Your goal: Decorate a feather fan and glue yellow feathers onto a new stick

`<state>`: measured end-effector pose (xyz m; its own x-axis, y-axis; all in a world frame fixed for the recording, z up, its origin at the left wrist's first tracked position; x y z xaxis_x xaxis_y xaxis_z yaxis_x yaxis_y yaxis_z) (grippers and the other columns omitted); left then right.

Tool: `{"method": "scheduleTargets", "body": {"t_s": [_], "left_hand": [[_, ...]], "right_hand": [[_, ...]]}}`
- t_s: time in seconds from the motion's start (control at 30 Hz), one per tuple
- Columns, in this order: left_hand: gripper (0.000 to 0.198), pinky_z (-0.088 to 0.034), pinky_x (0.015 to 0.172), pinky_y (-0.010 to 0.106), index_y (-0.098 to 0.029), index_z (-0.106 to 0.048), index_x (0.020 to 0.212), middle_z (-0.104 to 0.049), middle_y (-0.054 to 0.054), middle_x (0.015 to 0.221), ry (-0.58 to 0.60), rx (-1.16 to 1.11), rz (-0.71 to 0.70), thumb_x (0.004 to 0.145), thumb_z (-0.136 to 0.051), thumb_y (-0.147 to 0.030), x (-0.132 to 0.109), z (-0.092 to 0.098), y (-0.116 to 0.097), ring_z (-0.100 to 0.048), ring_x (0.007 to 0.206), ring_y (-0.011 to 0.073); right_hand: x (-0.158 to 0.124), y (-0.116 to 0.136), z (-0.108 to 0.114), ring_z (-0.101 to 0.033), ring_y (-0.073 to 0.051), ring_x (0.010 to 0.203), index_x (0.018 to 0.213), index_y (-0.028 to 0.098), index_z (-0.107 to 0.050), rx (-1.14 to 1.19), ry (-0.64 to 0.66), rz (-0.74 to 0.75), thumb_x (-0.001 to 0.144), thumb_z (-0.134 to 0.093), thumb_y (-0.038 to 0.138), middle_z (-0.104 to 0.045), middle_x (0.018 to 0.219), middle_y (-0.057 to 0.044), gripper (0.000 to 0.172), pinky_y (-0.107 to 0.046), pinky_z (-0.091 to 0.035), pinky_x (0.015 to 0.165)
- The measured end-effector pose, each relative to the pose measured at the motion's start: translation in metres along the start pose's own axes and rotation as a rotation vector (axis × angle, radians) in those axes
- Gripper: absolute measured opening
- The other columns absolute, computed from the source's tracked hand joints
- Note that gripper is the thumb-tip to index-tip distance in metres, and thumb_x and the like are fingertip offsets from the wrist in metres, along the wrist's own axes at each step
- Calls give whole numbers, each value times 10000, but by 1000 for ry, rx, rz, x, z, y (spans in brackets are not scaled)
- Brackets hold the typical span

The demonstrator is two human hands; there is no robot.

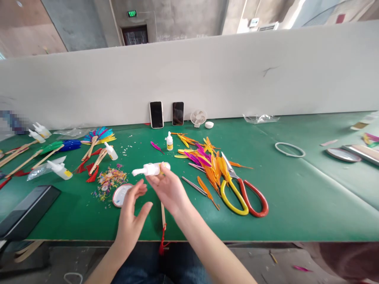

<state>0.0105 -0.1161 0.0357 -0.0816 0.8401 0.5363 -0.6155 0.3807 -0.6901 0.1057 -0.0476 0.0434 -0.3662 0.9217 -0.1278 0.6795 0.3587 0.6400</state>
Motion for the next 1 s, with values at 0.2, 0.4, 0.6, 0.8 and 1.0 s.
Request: {"method": "scheduleTargets", "body": {"t_s": [0.2, 0.4, 0.6, 0.8, 1.0], "left_hand": [[200, -446, 789, 306, -202, -536, 938, -559, 52, 948, -206, -55, 40, 788, -502, -331, 23, 24, -1, -539, 927, 176], [233, -450, 721, 284, -203, -550, 864, -559, 37, 881, -133, -80, 39, 747, -527, -403, 38, 34, -4, -546, 847, 171], [240, -402, 813, 315, -179, -549, 832, -584, 41, 883, -69, -102, 113, 717, -539, -390, 83, 43, 21, -535, 884, 187], [396, -426, 746, 332, -142, -549, 841, -615, 75, 837, 75, -72, 313, 636, -543, -481, 126, 43, 94, -576, 789, 213], [391, -430, 758, 363, -151, -547, 793, -637, 92, 826, 105, 92, 354, 608, -530, -495, 128, 45, 131, -593, 803, 250]], "right_hand": [[-22, -19, -29, -578, -197, 898, 762, 222, -567, -11, 115, -85, 665, -576, 452, -661, 900, -24, 250, -332, -436, 791], [-23, -27, -42, -557, -199, 951, 868, 245, -570, 41, 168, -154, 688, -538, 481, -651, 896, -21, 298, -332, -429, 808], [-18, -29, -25, -579, -159, 897, 837, 216, -575, 13, 4, -120, 608, -665, 336, -632, 828, -12, 274, -312, -399, 863], [-17, -8, 13, -589, -162, 888, 835, 206, -582, -58, -157, -26, 568, -679, 285, -637, 832, -17, 294, -329, -402, 883], [-19, 6, 28, -615, -147, 790, 800, 190, -581, -38, -161, 35, 550, -692, 270, -668, 758, -15, 285, -316, -427, 837]]}}
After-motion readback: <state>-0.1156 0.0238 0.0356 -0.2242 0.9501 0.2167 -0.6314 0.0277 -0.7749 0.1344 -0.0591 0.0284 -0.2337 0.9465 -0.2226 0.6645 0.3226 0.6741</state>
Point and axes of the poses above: each hand's wrist, its own x-axis towards the middle knuckle, its own z-axis out of the back of the hand, y = z × x, the point moved 4 cm from there along x, towards the middle knuckle
